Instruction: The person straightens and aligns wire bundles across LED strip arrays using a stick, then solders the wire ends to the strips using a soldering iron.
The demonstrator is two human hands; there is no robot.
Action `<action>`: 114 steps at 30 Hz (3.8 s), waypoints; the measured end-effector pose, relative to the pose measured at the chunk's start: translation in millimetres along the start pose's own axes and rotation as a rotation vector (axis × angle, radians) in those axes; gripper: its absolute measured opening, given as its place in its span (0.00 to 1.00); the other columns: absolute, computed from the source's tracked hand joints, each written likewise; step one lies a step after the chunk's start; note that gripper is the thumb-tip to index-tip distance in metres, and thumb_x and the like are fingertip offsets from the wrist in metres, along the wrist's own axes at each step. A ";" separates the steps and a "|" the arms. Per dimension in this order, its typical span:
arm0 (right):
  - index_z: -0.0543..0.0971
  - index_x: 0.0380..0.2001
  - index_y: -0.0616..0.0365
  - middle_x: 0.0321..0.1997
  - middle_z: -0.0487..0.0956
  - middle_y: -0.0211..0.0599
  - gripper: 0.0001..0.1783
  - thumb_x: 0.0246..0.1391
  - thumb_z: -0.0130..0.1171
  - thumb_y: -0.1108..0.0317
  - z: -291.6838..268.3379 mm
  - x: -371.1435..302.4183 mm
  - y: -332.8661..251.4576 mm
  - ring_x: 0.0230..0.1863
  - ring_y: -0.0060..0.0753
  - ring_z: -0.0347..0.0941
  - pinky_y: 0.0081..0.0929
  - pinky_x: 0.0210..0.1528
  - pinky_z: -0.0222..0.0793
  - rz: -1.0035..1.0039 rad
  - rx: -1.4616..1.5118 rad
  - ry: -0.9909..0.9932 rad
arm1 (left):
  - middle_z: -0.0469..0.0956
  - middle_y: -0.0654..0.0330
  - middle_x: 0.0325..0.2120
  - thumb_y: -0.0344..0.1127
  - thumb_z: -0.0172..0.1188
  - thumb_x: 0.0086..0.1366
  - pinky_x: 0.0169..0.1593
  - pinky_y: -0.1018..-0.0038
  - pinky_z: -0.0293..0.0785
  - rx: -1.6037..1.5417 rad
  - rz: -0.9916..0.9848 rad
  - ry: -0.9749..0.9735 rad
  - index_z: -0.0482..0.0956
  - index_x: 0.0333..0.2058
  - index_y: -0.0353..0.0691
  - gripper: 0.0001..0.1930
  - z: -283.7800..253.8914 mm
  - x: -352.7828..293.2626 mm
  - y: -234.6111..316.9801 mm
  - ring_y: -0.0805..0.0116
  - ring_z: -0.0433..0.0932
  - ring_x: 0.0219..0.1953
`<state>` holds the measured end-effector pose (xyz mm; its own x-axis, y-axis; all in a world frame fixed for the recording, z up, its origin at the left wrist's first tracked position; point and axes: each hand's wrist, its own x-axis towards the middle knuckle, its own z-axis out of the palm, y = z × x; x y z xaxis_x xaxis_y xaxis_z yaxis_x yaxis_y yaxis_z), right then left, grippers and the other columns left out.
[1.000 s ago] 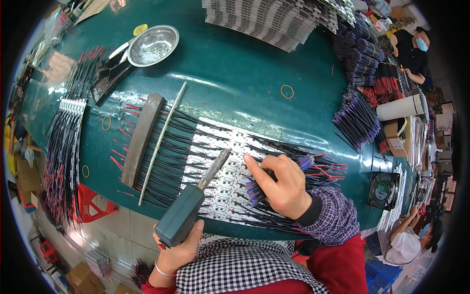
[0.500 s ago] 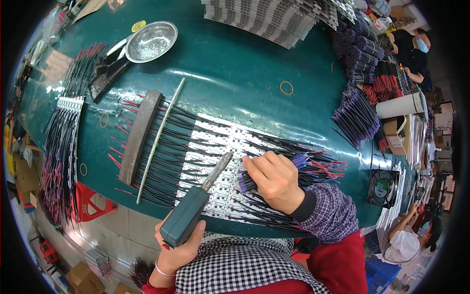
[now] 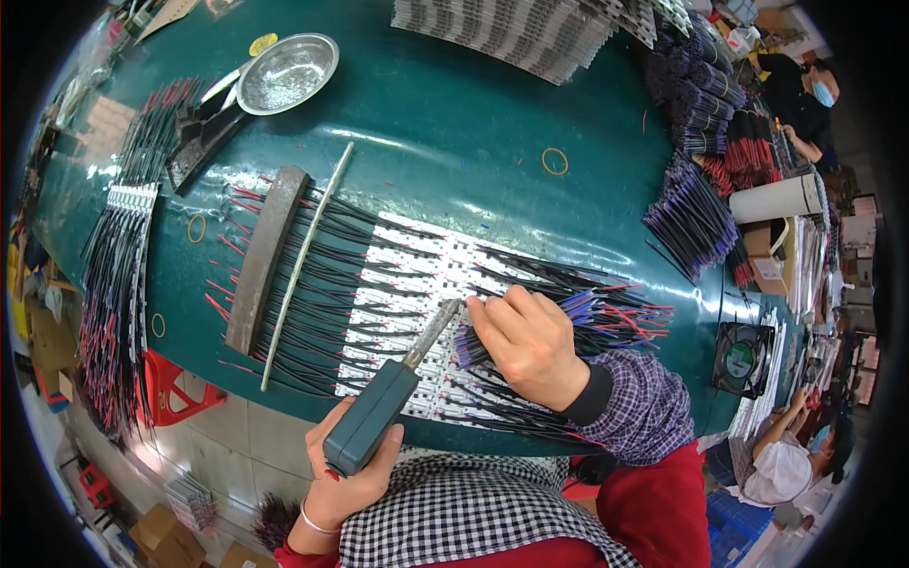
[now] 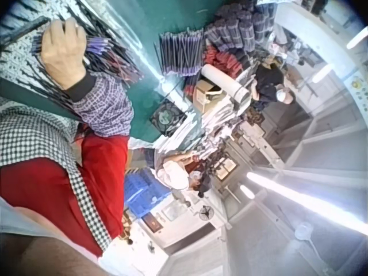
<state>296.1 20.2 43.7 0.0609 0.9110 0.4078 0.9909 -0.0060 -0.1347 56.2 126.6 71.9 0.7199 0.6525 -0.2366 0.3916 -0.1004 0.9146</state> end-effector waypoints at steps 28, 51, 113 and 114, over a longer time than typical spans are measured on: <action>0.80 0.33 0.67 0.31 0.72 0.35 0.14 0.40 0.59 0.72 2.3 0.0 -0.1 0.34 0.32 0.71 0.27 0.28 0.64 -0.014 0.028 0.012 | 0.81 0.54 0.30 0.23 0.68 0.54 0.29 0.77 0.74 -0.018 0.052 0.032 0.82 0.36 0.28 0.10 -1.5 -6.4 -4.6 0.68 0.79 0.25; 0.81 0.32 0.67 0.35 0.74 0.36 0.14 0.39 0.59 0.71 -7.5 1.1 -4.0 0.37 0.32 0.71 0.27 0.30 0.63 -0.042 -0.021 -0.087 | 0.81 0.59 0.44 0.22 0.67 0.61 0.30 0.81 0.72 -0.083 0.039 0.046 0.78 0.54 0.33 0.21 -13.1 -29.9 -17.5 0.78 0.76 0.29; 0.81 0.37 0.64 0.30 0.72 0.30 0.15 0.43 0.59 0.71 -2.0 -9.9 -12.2 0.33 0.29 0.71 0.25 0.28 0.65 -0.007 0.056 -0.001 | 0.79 0.55 0.27 0.23 0.68 0.55 0.29 0.76 0.72 0.082 0.100 0.003 0.80 0.34 0.29 0.08 -6.1 -22.3 -7.9 0.70 0.78 0.24; 0.81 0.36 0.65 0.30 0.72 0.30 0.15 0.42 0.60 0.71 -2.0 -10.0 -12.6 0.33 0.29 0.71 0.25 0.28 0.65 -0.017 0.042 0.007 | 0.79 0.55 0.27 0.23 0.68 0.55 0.29 0.76 0.72 0.134 0.135 -0.007 0.80 0.34 0.29 0.08 -6.7 -21.9 -6.4 0.70 0.78 0.24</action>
<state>283.3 10.4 43.0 0.0449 0.9079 0.4167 0.9858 0.0272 -0.1654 34.1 118.1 73.4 0.7748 0.6212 -0.1176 0.3637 -0.2858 0.8866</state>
